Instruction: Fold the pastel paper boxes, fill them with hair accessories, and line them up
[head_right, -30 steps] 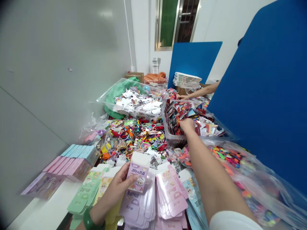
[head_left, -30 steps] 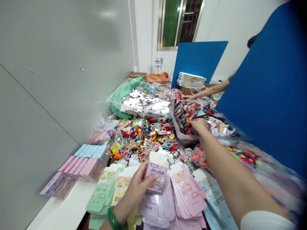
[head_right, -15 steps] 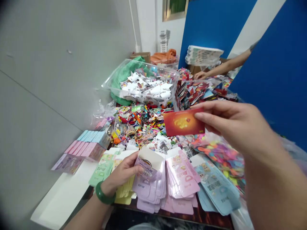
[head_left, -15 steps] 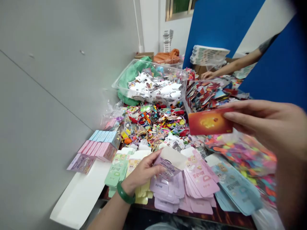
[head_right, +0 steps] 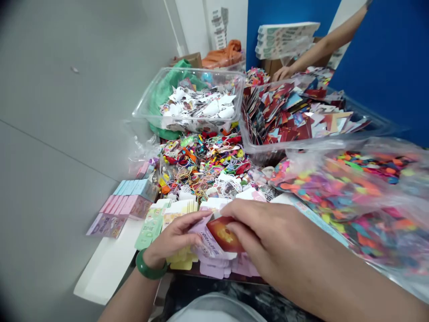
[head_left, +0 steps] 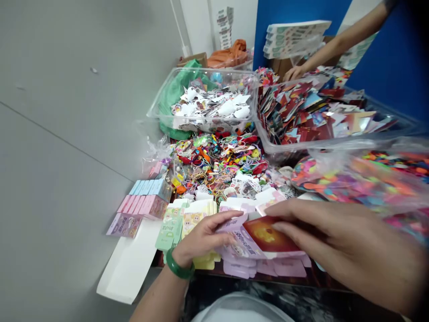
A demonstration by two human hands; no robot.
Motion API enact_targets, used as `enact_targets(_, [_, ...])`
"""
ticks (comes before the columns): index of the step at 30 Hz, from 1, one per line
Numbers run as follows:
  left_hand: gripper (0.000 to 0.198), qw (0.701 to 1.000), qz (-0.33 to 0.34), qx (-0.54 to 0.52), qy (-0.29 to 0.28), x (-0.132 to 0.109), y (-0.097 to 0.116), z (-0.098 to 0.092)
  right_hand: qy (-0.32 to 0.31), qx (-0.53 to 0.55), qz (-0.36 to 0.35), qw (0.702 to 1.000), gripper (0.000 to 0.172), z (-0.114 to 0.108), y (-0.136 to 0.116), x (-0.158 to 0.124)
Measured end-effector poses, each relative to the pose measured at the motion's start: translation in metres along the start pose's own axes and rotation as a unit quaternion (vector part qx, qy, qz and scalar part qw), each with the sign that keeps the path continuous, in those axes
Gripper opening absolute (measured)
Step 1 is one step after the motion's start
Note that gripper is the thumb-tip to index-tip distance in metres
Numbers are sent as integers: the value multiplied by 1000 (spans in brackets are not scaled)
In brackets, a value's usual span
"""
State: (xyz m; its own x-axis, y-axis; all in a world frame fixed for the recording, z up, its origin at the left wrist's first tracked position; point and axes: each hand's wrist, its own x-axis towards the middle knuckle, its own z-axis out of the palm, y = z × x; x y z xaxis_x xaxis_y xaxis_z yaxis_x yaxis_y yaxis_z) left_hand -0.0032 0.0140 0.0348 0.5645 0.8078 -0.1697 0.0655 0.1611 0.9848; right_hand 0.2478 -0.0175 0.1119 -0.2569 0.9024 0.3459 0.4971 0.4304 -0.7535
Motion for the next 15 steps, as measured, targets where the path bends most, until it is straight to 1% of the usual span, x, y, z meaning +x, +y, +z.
enact_targets(1, [49,1000,0,0,2,1,0,1,-41,-17,-1,999,19,4,-2,5])
enact_targets(2, [49,1000,-2,-7,1,2,-1,2,-66,-26,7,997,22,9,-3,9])
enact_targets(4, [48,1000,-6,-31,1,5,-2,4,-62,-25,32,997,25,17,-2,15])
enact_targets(6, [48,999,-9,-50,8,8,-2,6,-37,-25,32,998,25,21,3,18])
enact_targets(7, [47,998,-10,-58,21,9,-3,6,-20,-31,24,999,22,20,8,20])
enact_targets(9, [46,995,-15,-74,61,12,-3,5,25,-70,20,997,17,8,21,23])
enact_targets(10, [45,993,-17,-83,83,13,-4,4,55,-112,35,992,17,-2,31,24])
enact_targets(11, [44,990,-22,-92,105,13,-5,2,85,-171,65,979,17,-16,42,26])
enact_targets(12, [43,987,-24,-101,119,13,-6,-1,105,-241,112,958,18,-33,55,27])
enact_targets(13, [43,985,-26,-111,129,14,-8,-3,115,-315,174,926,19,-52,69,27])
enact_targets(14, [43,983,-32,-117,135,14,-9,-6,103,-383,246,884,18,-72,84,27])
enact_targets(15, [43,982,-39,-121,139,14,-10,-8,47,-419,321,848,17,-92,98,25])
